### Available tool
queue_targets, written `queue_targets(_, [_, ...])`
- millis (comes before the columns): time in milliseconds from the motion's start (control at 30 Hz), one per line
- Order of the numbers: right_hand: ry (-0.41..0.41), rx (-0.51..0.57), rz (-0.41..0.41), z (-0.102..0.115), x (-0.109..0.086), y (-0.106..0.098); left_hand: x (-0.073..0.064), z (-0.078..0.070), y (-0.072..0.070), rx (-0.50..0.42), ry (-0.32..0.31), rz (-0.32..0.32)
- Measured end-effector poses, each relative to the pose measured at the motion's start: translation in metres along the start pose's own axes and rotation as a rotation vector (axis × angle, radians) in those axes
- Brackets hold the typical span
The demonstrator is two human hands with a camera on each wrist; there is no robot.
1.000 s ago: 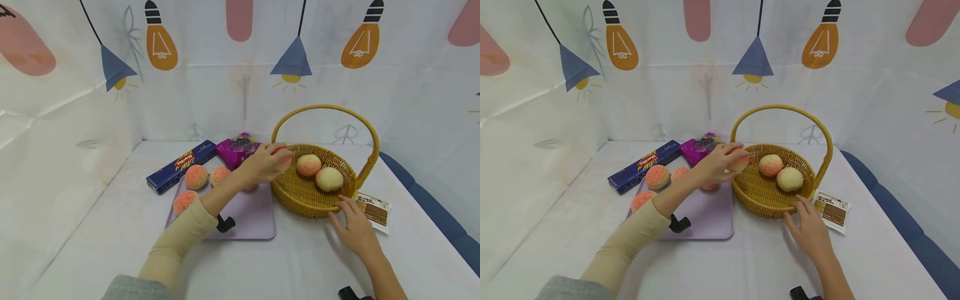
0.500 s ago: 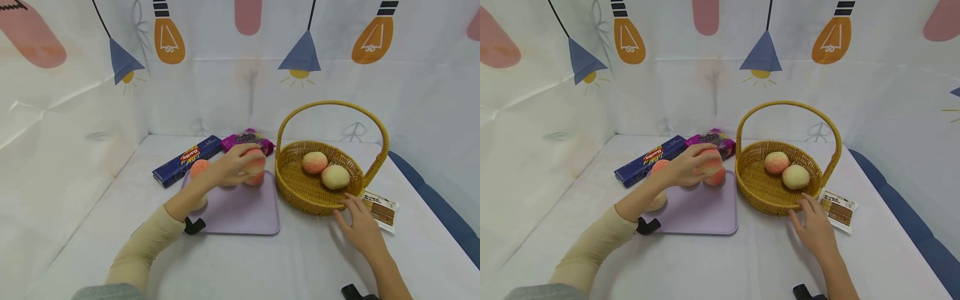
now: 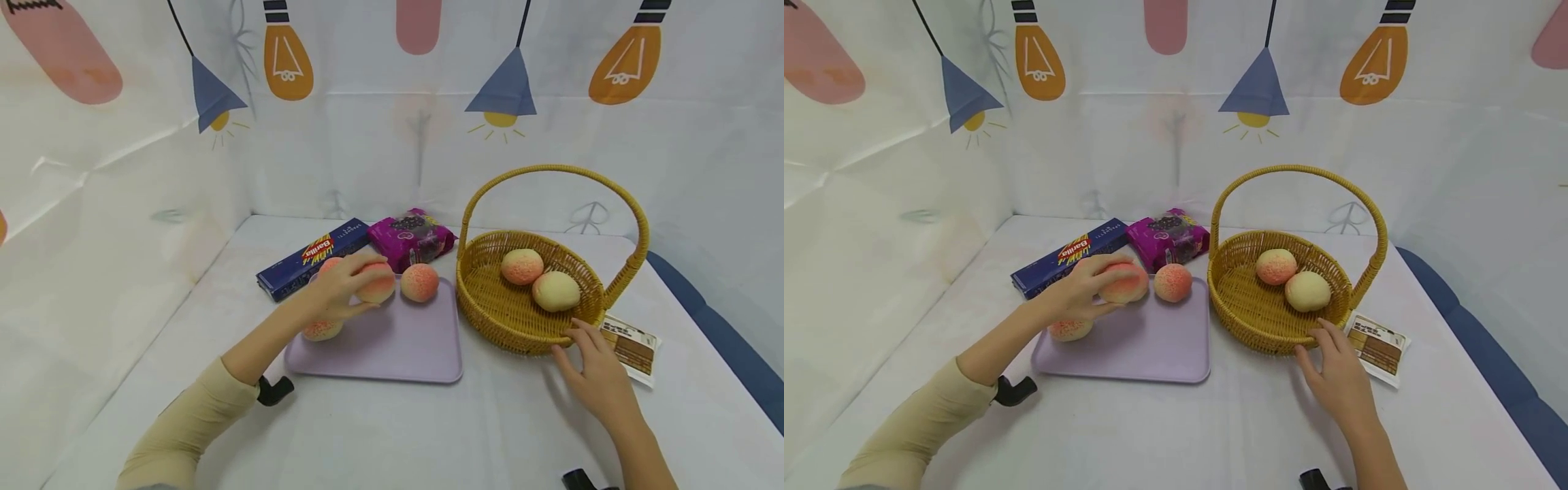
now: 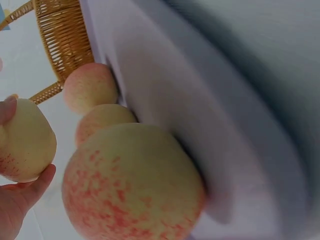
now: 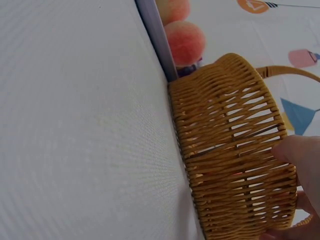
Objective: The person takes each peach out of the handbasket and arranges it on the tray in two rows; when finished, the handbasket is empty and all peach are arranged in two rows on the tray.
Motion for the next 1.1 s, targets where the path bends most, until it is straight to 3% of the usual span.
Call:
queue_targets(133, [0.006, -0.003, 0.003, -0.001, -0.001, 0.000, -0.010, -0.001, 0.006, -0.018, 0.001, 0.018])
queue_targets(333, [0.011, -0.009, 0.006, -0.001, -0.001, -0.001, -0.019, 0.003, 0.021, -0.026, -0.072, 0.073])
queue_targets(567, [0.008, -0.005, 0.004, -0.002, 0.001, 0.000, -0.026, 0.000, 0.032, 0.011, -0.012, 0.080])
queue_targets(900, [0.013, -0.009, 0.008, -0.002, 0.000, 0.000, -0.032, 0.004, 0.042, -0.039, -0.009, 0.145])
queue_targets(1100, [0.009, 0.002, 0.006, -0.002, 0.002, 0.001, -0.034, 0.009, 0.049, -0.051, -0.081, 0.228])
Point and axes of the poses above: each hand's wrist, its own x-axis towards the middle knuckle, its own y-axis out of the palm, z = x × y, the point moved 9 cm from there along x, towards the middle knuckle, and after that the axes turned 14 degrees about z, right-handed, at the moved point
